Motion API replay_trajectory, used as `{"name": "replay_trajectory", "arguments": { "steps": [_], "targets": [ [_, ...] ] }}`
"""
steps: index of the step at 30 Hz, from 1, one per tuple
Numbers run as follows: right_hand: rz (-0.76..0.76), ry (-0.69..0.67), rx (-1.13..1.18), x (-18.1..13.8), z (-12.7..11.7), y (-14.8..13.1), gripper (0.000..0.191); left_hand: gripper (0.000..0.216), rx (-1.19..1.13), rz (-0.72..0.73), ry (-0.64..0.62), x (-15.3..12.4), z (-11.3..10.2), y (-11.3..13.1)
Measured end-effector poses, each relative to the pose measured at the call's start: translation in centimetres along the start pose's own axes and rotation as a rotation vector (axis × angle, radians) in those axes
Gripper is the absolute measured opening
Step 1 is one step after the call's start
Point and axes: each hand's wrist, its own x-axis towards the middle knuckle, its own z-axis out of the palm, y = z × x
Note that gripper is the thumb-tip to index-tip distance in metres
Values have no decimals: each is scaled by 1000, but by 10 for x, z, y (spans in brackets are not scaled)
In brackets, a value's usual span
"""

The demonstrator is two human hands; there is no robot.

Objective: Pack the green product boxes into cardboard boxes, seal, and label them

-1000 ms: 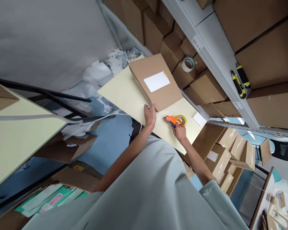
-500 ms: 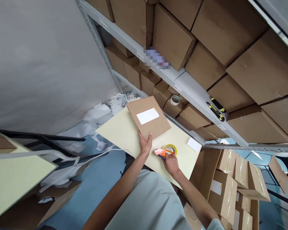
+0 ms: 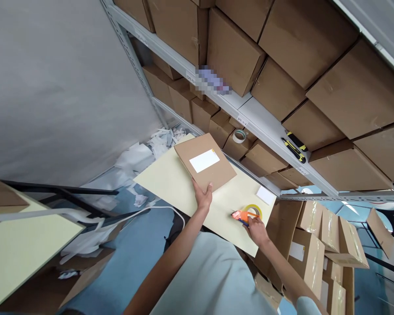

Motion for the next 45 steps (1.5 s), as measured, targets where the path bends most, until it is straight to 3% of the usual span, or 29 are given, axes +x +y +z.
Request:
{"name": "replay_trajectory", "arguments": {
  "steps": [3, 6, 12, 18, 22, 26, 30, 34, 39, 45],
  "targets": [
    [43, 18, -89, 5, -16, 31, 29, 110, -13, 4, 10, -4, -1, 3],
    [21, 45, -143, 40, -42, 45, 33, 104, 9, 33, 14, -8, -7, 4],
    [-90, 98, -173, 121, -80, 44, 38, 107, 14, 82, -41, -6, -29, 2],
    [-239, 130, -210, 153, -91, 33, 27, 111, 65, 129, -198, 20, -58, 13],
    [-347, 129, -214, 148, -85, 10, 30, 105, 211, 137, -276, 52, -91, 30],
    [-438, 113, -182, 126, -66, -36, 35, 92, 594, 41, -181, 68, -111, 49],
    [-478, 86, -136, 102, -47, -99, 31, 91, 723, 35, 11, 57, -90, 66],
    [-470, 71, -95, 85, -37, -144, 30, 84, 693, 181, 192, 43, -61, 75],
    [-385, 38, -36, 69, -32, -150, 27, 80, 703, 343, 112, 46, -63, 76],
    [-315, -38, 64, 47, -24, -138, 38, 79, 636, 358, 62, 53, -71, 72]
  ]
}}
